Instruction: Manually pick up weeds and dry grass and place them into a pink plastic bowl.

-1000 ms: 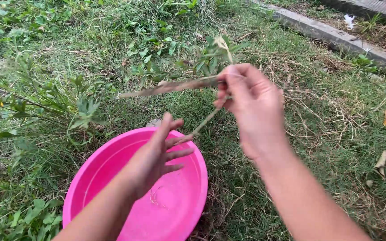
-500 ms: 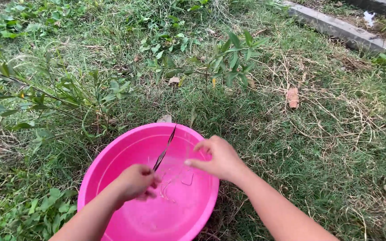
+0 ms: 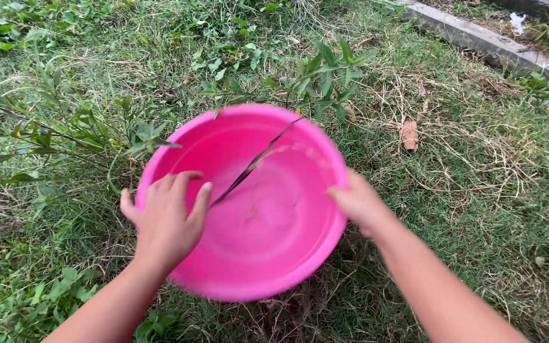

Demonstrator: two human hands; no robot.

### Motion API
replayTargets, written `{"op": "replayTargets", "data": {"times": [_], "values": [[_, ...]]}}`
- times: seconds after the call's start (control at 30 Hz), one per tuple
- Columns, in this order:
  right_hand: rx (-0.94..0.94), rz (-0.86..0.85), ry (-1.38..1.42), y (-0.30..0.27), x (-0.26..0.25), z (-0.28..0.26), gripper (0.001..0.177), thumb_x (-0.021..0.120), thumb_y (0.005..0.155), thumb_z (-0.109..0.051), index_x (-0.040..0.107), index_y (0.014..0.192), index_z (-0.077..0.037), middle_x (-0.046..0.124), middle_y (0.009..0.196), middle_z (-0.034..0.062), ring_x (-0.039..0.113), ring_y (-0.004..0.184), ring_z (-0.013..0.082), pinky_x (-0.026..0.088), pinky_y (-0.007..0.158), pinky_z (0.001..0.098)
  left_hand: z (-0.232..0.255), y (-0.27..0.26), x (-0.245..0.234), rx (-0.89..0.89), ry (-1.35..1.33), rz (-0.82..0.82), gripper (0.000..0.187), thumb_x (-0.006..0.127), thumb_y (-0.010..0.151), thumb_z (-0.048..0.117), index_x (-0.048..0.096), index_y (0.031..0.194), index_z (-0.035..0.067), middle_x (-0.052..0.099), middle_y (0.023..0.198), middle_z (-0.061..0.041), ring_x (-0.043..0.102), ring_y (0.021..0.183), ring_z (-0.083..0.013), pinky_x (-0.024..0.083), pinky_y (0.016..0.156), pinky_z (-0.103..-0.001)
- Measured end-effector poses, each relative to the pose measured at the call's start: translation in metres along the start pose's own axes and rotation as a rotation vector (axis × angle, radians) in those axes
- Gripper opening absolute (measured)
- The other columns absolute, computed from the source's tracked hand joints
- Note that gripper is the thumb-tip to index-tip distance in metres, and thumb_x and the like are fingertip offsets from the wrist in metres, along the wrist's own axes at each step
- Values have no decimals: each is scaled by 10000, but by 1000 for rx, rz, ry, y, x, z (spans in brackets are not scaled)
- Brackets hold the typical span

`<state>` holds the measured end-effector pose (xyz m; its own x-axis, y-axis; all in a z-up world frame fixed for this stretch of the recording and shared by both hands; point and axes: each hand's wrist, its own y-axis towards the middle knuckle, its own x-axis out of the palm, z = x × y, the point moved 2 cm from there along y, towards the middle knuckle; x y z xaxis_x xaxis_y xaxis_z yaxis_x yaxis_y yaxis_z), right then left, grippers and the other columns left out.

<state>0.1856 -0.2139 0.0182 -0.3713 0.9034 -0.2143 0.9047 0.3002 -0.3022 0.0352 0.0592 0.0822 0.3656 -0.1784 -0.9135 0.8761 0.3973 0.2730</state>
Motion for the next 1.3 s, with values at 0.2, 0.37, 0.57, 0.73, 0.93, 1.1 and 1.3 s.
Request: {"op": "replayTargets", "data": {"times": [0.2,0.37,0.57,0.73,0.93,1.1,1.3], "values": [[113,396,32,4,-121,41,369,483,1002,-39,548,1365,-20,697,1166,206,717,992,309,628,818,500,24,-8,34,204,53,69,548,593,940,461,567,1341,88,577,1318,-144,426,1364,-310,111,1119,-646],[106,533,88,4,-192,104,351,475,1003,-22,531,1349,-32,673,1185,196,714,947,327,631,733,495,39,-19,71,142,155,-194,588,661,861,480,576,1334,141,522,1370,-123,374,1364,-286,133,1115,-615],[167,719,-24,3,-225,151,460,612,1003,-122,448,1401,43,636,1238,225,699,1003,349,600,720,507,70,-14,95,98,155,-391,488,707,843,452,638,1244,183,524,1359,-101,367,1374,-278,135,1158,-589],[213,933,-540,-26,-182,94,956,857,824,-225,232,1528,-57,377,1401,315,389,1302,454,424,1018,614,91,-6,109,119,151,-446,472,724,833,430,652,1232,188,525,1351,-103,363,1373,-286,133,1155,-589],[-682,353,-686,-22,-75,42,285,628,901,-159,694,1174,-112,726,1077,64,698,984,210,262,1312,512,100,13,125,120,177,-537,488,735,836,378,633,1283,211,522,1349,-92,374,1373,-278,126,1176,-587],[-572,-181,-843,11,20,71,377,680,883,-180,637,1235,-51,663,1207,130,603,1191,312,473,1025,430,76,28,181,104,178,-552,456,710,842,156,636,1289,213,578,1311,-42,486,1310,-222,255,1128,-544],[-520,-191,-798,37,67,74,768,803,780,-260,488,1439,-21,551,1376,197,523,1233,395,416,1006,487,62,29,194,-15,132,-550,512,698,828,79,602,1313,210,602,1317,-14,541,1272,-198,356,1038,-481]]}}
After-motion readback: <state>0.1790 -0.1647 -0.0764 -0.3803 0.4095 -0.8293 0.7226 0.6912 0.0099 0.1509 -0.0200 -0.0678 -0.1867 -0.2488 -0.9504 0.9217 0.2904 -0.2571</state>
